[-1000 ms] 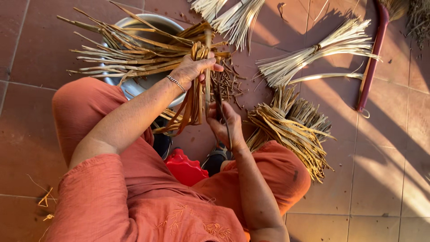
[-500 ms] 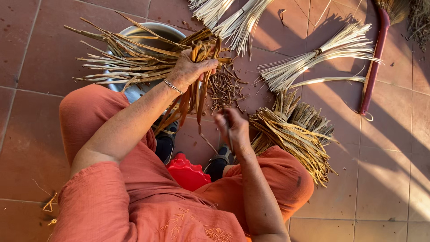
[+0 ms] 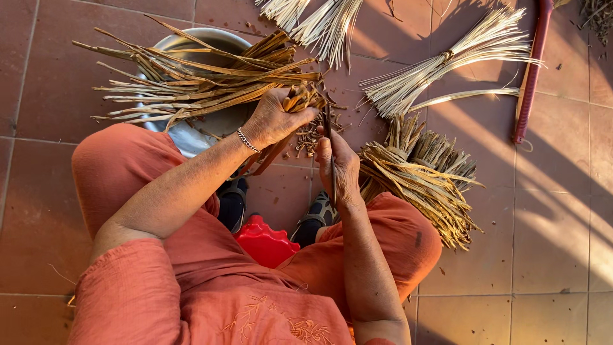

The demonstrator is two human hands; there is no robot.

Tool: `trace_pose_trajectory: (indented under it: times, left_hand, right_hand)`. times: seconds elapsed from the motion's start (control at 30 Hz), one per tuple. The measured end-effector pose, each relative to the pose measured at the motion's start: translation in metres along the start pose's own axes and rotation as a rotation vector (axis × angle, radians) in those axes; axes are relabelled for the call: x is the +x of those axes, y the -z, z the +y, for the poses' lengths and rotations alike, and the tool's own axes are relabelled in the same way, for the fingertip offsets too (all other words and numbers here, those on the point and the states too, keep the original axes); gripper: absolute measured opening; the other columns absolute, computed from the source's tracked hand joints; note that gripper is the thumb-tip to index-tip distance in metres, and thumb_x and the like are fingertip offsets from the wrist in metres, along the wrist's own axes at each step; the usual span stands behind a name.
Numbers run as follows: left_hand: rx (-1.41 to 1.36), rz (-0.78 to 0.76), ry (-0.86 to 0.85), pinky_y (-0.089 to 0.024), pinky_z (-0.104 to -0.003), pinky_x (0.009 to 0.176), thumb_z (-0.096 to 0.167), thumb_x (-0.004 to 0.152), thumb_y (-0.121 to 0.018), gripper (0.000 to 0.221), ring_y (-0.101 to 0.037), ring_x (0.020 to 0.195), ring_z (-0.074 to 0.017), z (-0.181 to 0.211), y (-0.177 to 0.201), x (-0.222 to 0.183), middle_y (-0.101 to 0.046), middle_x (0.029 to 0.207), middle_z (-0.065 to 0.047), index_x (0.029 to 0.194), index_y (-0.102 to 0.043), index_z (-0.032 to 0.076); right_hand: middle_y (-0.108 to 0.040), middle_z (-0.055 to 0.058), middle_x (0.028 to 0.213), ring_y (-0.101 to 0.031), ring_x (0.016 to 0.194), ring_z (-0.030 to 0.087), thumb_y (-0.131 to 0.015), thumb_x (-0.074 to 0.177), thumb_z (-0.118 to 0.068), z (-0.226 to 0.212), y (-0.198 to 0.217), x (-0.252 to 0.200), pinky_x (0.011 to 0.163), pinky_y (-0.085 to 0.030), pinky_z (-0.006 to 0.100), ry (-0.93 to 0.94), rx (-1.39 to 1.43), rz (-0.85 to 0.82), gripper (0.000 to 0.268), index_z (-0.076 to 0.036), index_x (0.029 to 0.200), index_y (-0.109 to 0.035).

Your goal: The person sits on a small red stool and uses scissors to trim the ends of dried plant stalks. They hold a bundle of stalks in their left hand and cut the tips with their right hand, dropping the trimmed pieces onto the floor. The person occasionally adjusts the bundle and continues cutting.

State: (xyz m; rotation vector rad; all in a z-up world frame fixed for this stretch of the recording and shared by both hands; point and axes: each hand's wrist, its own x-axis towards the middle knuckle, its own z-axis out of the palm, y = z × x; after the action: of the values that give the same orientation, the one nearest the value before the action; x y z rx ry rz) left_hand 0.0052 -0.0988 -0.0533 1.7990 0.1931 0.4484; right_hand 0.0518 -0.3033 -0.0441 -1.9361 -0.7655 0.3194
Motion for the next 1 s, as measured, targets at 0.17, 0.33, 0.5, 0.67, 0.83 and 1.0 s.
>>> trace_pose_trajectory:
  times: [0.17,0.33,0.5,0.67,0.83,1.0]
  left_hand:
    - [-0.006,-0.011,-0.013,-0.054,-0.026,0.067,0.017,0.089,-0.079,0.015,-0.062,0.072,-0.0052,0.000,-0.009,-0.002,-0.069,0.078,0.003,0.092,-0.072,0.005]
    - [-0.013,-0.007,0.021,-0.051,-0.027,0.065,0.020,0.095,-0.080,0.020,-0.059,0.070,-0.0068,-0.002,-0.014,-0.002,-0.067,0.073,0.001,0.090,-0.072,0.002]
    - [-0.062,0.011,0.015,-0.055,-0.025,0.064,0.018,0.093,-0.077,0.014,-0.065,0.072,-0.0041,-0.001,-0.014,0.000,-0.071,0.076,0.003,0.096,-0.075,0.004]
    - [-0.043,0.034,-0.009,-0.053,-0.026,0.063,0.016,0.093,-0.077,0.014,-0.062,0.070,-0.0043,0.002,-0.016,0.000,-0.068,0.074,0.002,0.088,-0.073,0.004]
    - [-0.076,0.023,-0.006,-0.050,-0.027,0.063,0.014,0.096,-0.076,0.021,-0.056,0.069,-0.0049,0.002,-0.021,-0.003,-0.061,0.074,0.002,0.082,-0.066,0.003]
    - [-0.185,0.026,0.040,-0.053,-0.025,0.062,0.012,0.094,-0.074,0.011,-0.060,0.070,-0.0028,0.009,-0.021,-0.002,-0.065,0.075,0.005,0.088,-0.069,0.005]
  right_hand:
    - [-0.071,0.004,0.085,-0.072,0.078,0.015,-0.042,0.110,-0.056,-0.006,0.003,0.001,0.069,-0.056,0.030,0.102,-0.170,0.055,0.059,-0.006,0.128,-0.067]
    - [-0.071,0.005,0.085,-0.073,0.077,0.017,-0.037,0.109,-0.059,-0.007,0.006,-0.001,0.069,-0.056,0.031,0.092,-0.210,0.049,0.061,-0.007,0.124,-0.067]
    - [-0.069,0.007,0.081,-0.071,0.072,0.020,-0.033,0.107,-0.060,-0.004,0.005,-0.004,0.067,-0.055,0.032,0.009,-0.178,-0.013,0.066,-0.007,0.130,-0.064]
    - [-0.072,0.010,0.091,-0.073,0.082,0.025,-0.031,0.112,-0.060,-0.005,0.005,-0.005,0.071,-0.056,0.036,0.123,-0.222,0.023,0.065,-0.006,0.127,-0.064]
    - [-0.072,0.011,0.085,-0.073,0.078,0.029,-0.028,0.110,-0.058,-0.004,0.002,-0.008,0.068,-0.055,0.039,0.100,-0.241,0.024,0.064,-0.007,0.120,-0.064]
    - [-0.071,0.012,0.083,-0.073,0.078,0.031,-0.027,0.112,-0.057,-0.005,-0.004,-0.009,0.069,-0.055,0.040,0.075,-0.235,0.050,0.061,-0.008,0.114,-0.063]
